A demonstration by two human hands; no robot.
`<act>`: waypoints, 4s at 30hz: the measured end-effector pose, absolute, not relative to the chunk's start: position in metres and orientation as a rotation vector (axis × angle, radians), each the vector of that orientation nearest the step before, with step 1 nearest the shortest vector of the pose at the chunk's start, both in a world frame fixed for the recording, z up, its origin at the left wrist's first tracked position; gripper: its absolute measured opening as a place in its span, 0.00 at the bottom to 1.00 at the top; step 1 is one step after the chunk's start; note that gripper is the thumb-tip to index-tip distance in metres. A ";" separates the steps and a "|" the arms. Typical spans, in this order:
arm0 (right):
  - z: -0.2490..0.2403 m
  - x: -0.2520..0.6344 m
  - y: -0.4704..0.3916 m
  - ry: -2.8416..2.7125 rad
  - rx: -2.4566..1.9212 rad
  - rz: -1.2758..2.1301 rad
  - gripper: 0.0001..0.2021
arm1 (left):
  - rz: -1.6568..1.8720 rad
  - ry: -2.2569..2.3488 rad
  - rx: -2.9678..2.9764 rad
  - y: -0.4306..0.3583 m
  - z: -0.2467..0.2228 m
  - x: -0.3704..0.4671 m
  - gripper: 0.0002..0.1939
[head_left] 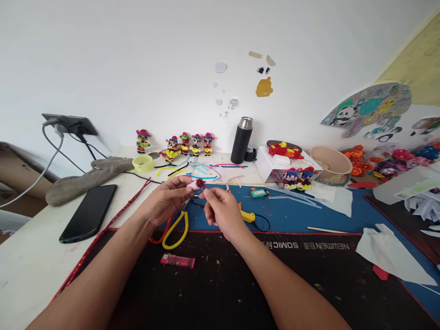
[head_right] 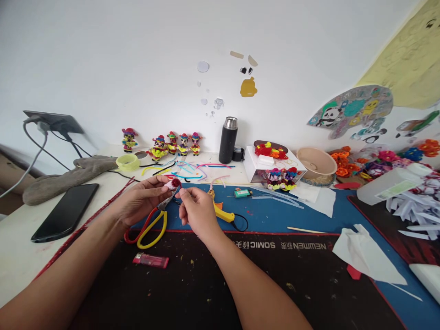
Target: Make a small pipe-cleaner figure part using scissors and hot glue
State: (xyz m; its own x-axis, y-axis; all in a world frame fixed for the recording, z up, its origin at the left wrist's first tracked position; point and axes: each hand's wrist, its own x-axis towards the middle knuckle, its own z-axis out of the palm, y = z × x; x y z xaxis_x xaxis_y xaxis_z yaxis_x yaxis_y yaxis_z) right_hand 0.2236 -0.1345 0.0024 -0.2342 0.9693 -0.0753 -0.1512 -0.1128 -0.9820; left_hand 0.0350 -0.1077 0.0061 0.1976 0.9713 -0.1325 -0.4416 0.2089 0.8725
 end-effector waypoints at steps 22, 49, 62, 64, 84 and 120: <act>0.006 0.226 -0.131 -1.000 -1.005 1.470 0.22 | 0.702 1.181 1.652 -0.113 0.010 0.036 0.17; 0.002 0.226 -0.132 -1.220 -1.056 1.357 0.20 | 0.691 1.180 1.672 -0.114 0.019 0.030 0.14; -0.003 0.222 -0.138 -1.391 -1.089 1.286 0.19 | 0.702 1.218 1.933 -0.116 0.010 0.031 0.10; -0.004 0.223 -0.137 -1.385 -1.092 1.282 0.19 | 0.780 1.240 1.820 -0.114 0.016 0.028 0.10; -0.005 0.223 -0.140 -1.472 -1.102 1.274 0.16 | 0.838 1.206 1.639 -0.114 0.028 0.024 0.23; -0.009 0.241 -0.137 -1.313 -1.195 1.097 0.25 | 1.067 1.307 1.529 -0.094 0.011 0.008 0.24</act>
State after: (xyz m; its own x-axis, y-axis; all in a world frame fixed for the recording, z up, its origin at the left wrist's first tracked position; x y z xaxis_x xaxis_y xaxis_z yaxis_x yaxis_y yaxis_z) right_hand 0.2408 -0.1373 -0.0090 -0.0033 0.9952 0.0974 0.0810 0.0974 -0.9919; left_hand 0.0084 -0.0942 0.0109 0.0946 0.9921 0.0825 0.2790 -0.1059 0.9544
